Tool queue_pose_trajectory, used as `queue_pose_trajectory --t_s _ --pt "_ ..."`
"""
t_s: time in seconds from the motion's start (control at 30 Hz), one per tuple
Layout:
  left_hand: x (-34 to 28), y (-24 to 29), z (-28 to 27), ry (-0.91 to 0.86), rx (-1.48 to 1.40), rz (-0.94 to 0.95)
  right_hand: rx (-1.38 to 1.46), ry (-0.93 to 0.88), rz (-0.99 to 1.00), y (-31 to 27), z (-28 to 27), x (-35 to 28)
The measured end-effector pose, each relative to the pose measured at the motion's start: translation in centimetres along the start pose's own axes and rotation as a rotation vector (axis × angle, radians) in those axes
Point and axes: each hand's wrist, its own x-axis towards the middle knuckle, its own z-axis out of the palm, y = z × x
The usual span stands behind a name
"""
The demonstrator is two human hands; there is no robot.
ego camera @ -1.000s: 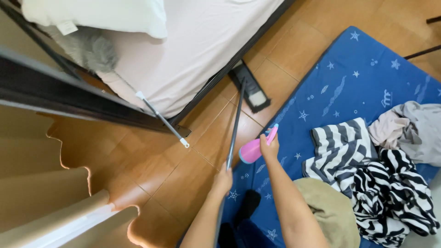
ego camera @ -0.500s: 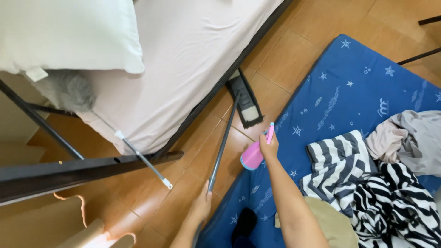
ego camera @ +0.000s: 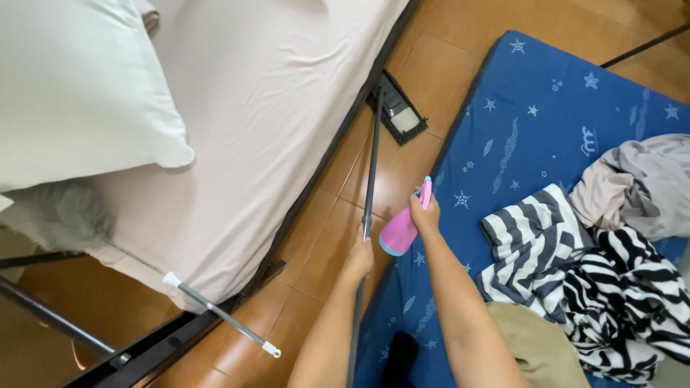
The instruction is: The person sweeps the floor with a broom and dustpan, collecting debris into the dustpan. They then use a spray bottle to apply liquid to the floor and mop the area with a flat mop.
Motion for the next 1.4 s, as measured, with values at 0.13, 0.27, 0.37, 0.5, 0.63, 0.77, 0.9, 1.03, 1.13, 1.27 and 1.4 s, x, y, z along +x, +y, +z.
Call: queue_pose_trajectory --t_s 0.13,0.27,0.37,0.5,0.63,0.77,0.9,1.03,1.13,1.27,1.4 --pt "3.9 -12.9 1.0 0.197 0.051 0.512 -0.065 0.075 0.018 -1.4 1.3 0.7" --pt "-5.2 -6.1 -5.5 -0.088 0.000 -0.080 -0.051 0.104 0.056 -4.9 1.0 2.3" --pt "-4.1 -6.0 -6.1 -0.074 0.060 -0.096 -0.064 0.151 0.027 -7.6 0.5 4.2" --pt "-2.3 -7.8 -5.8 -0.037 0.021 -0.045 -0.131 0.140 0.018 -10.3 -0.5 6.1" --pt "-1.6 -5.4 -6.0 -0.057 -0.038 -0.043 -0.207 0.095 0.118 -11.0 -0.3 8.3" --pt "1.1 -3.9 -3.8 -0.048 -0.099 0.016 -0.138 0.048 0.111 -11.5 -0.4 9.0" --pt "4.1 0.8 -2.0 -0.033 -0.071 0.052 -0.060 0.032 0.099 -10.4 -1.2 11.4" --pt "3.3 3.1 -2.4 -0.055 -0.046 0.005 -0.063 0.057 -0.009 -9.5 -2.1 15.1" --pt "1.7 3.3 -2.7 -0.029 0.024 -0.004 -0.045 0.083 -0.090 -8.6 -3.1 16.8" --pt "1.1 7.8 -2.8 -0.046 0.069 -0.089 0.029 0.120 -0.058 -8.9 -4.2 18.2" --pt "11.5 9.1 1.8 -0.050 0.043 0.106 0.130 0.086 -0.004 -8.3 -5.0 20.5"
